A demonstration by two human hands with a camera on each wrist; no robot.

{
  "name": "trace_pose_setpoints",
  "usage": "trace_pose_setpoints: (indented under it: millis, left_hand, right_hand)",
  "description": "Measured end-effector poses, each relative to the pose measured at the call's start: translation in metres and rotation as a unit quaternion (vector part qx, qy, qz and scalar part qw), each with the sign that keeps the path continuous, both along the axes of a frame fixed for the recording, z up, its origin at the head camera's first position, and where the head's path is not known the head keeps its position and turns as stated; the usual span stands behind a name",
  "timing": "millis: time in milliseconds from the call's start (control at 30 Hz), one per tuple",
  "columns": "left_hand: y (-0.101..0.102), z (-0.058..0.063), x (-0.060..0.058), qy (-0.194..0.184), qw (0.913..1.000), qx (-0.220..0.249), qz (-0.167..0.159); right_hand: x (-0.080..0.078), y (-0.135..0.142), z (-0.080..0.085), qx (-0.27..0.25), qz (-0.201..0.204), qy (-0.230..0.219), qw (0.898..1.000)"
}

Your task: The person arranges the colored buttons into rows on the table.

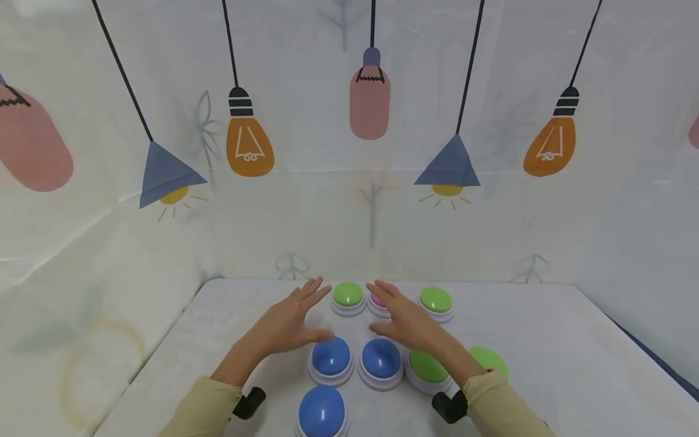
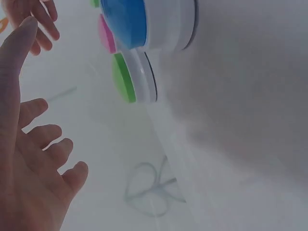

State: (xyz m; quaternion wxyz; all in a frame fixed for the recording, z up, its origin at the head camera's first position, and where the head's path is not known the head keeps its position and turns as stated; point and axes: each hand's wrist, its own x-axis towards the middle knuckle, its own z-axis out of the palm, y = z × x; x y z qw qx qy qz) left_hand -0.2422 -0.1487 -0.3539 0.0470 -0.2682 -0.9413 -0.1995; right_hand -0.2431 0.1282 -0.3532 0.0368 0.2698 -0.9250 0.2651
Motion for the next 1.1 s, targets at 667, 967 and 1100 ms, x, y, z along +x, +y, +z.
trace_pose_setpoints:
  millis: [667,967,1100]
  left_hand:
    - [0.028,-0.020,-0.071,-0.084,0.9963,0.014,0.016]
    - [0.036,-0.030,-0.093,-0.115,0.9929,-0.004,0.030]
    - [0.037,-0.035,-0.096,-0.135,0.9905,0.009,0.025]
  right_hand:
    - [-0.057,-0.035,-0.018,0.088,0.007,0.026,0.996]
    - [-0.075,-0.040,-0.023,0.087,-0.003,0.002,0.996]
    - [-0.080,-0.044,-0.026,0.104,0.003,-0.006,0.995]
